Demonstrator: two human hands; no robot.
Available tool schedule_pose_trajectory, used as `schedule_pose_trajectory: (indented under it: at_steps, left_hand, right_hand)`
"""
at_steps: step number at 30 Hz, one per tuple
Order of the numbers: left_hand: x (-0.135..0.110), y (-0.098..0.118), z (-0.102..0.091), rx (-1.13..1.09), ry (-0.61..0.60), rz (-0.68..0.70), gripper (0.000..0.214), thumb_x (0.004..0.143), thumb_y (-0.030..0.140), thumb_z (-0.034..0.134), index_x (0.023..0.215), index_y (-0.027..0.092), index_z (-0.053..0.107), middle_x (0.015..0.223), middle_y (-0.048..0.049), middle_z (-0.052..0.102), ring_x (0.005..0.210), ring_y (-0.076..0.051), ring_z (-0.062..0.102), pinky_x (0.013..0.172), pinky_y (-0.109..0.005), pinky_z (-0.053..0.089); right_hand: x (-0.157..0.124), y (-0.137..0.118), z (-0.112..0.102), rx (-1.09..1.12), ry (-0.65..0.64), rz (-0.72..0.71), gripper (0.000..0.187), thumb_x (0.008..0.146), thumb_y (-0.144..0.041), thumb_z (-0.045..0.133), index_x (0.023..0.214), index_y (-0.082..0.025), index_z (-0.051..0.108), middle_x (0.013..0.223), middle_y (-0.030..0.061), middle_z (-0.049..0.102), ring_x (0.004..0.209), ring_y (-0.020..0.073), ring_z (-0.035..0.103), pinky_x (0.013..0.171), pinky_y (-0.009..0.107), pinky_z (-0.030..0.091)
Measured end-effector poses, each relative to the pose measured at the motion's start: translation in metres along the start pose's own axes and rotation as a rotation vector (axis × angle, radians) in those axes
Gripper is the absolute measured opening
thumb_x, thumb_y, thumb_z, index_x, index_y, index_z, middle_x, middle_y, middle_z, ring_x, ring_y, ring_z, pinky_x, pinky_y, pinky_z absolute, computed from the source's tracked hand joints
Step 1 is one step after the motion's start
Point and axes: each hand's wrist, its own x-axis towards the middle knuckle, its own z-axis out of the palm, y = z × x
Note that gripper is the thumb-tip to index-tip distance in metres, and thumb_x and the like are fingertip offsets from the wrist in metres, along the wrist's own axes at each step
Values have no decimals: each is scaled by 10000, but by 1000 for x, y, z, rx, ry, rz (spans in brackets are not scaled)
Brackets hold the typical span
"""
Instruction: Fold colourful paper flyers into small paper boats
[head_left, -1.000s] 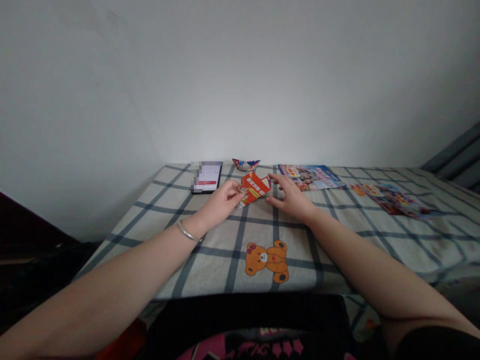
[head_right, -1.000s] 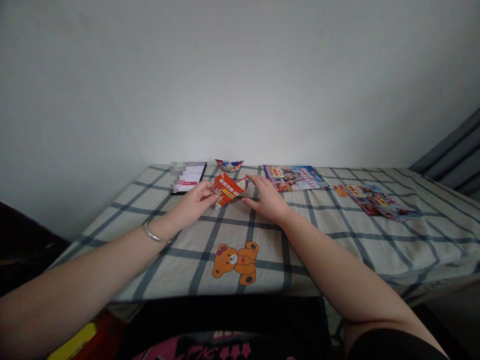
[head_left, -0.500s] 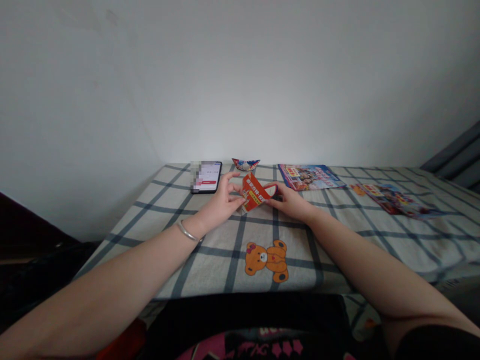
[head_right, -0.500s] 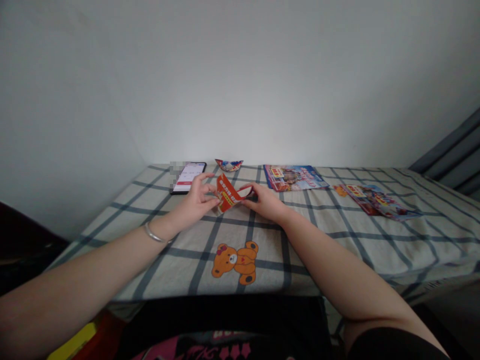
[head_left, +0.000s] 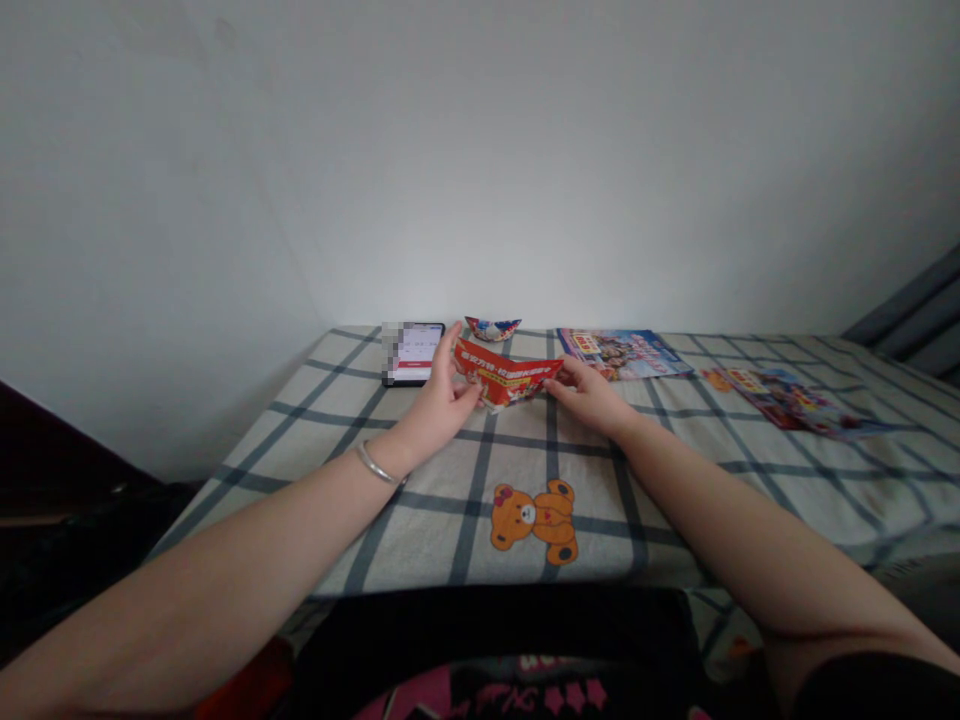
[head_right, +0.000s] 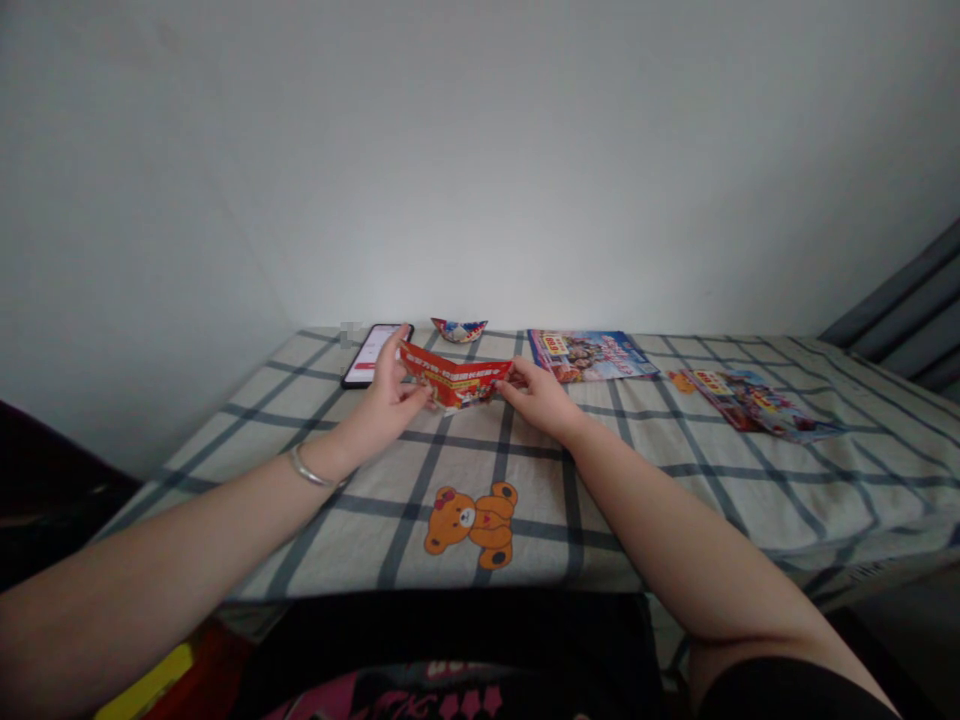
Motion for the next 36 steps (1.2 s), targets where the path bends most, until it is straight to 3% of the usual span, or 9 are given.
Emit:
schedule_pose_trajectory:
  at_steps: [4,11,17,21,25,28,36]
  left_hand:
    - [-2,5,1,-4,0,-32,824,918,86,482,1522,360,-8,1468,-183,424,812,-126,690,730,-304,621]
    - [-1,4,-3,66,6,-5,817,898,95,530,1529,353,79,1477,-170,373,773,-94,664,778,-309,604]
    - [-1,-8,-5,235,117,99,683,880,154,577,1485,293,292,1413,-134,386,1156,-227,561,872,-360,579]
    - [-1,-5,-8,346,132,142,582,864,122,563,1407,267,415,1366,-113,392,1240,-231,487,978,-414,530]
    - [-1,1,-11,485,41,216,419,888,119,542,1289,238,541,1310,-99,465,1293,-234,451,1106,-482,414]
    - [-1,5,-11,542,-90,291,357,895,103,530,1218,239,595,1278,-80,537,1247,-225,494,1100,-500,404]
    - [-5,11,-8,677,-426,473,351,938,208,556,1287,236,578,1382,-57,561,1316,-232,439,1129,-482,356]
  right_hand:
    - [0,0,3,127,-19,43,160,859,-324,550,985,-226,543,954,30,690,906,184,675,858,364,544]
    - [1,2,0,65,56,118,202,833,-418,548,815,-235,462,692,-34,598,654,147,596,601,270,463]
    - [1,1,-5,-51,55,164,189,815,-398,566,794,-226,490,640,-38,588,580,134,536,543,255,388]
    - [2,-3,-7,-197,45,196,146,791,-343,592,762,-216,525,591,-43,564,537,127,498,516,251,358]
    - [1,-3,-7,-266,54,212,116,769,-311,602,740,-214,545,560,-49,550,511,122,485,494,246,337]
    - [1,0,-7,-289,60,218,119,761,-315,609,735,-212,556,550,-50,555,504,120,489,486,244,328]
    - [1,2,-7,-299,22,266,118,770,-289,650,745,-206,570,581,-40,633,548,130,574,535,252,386]
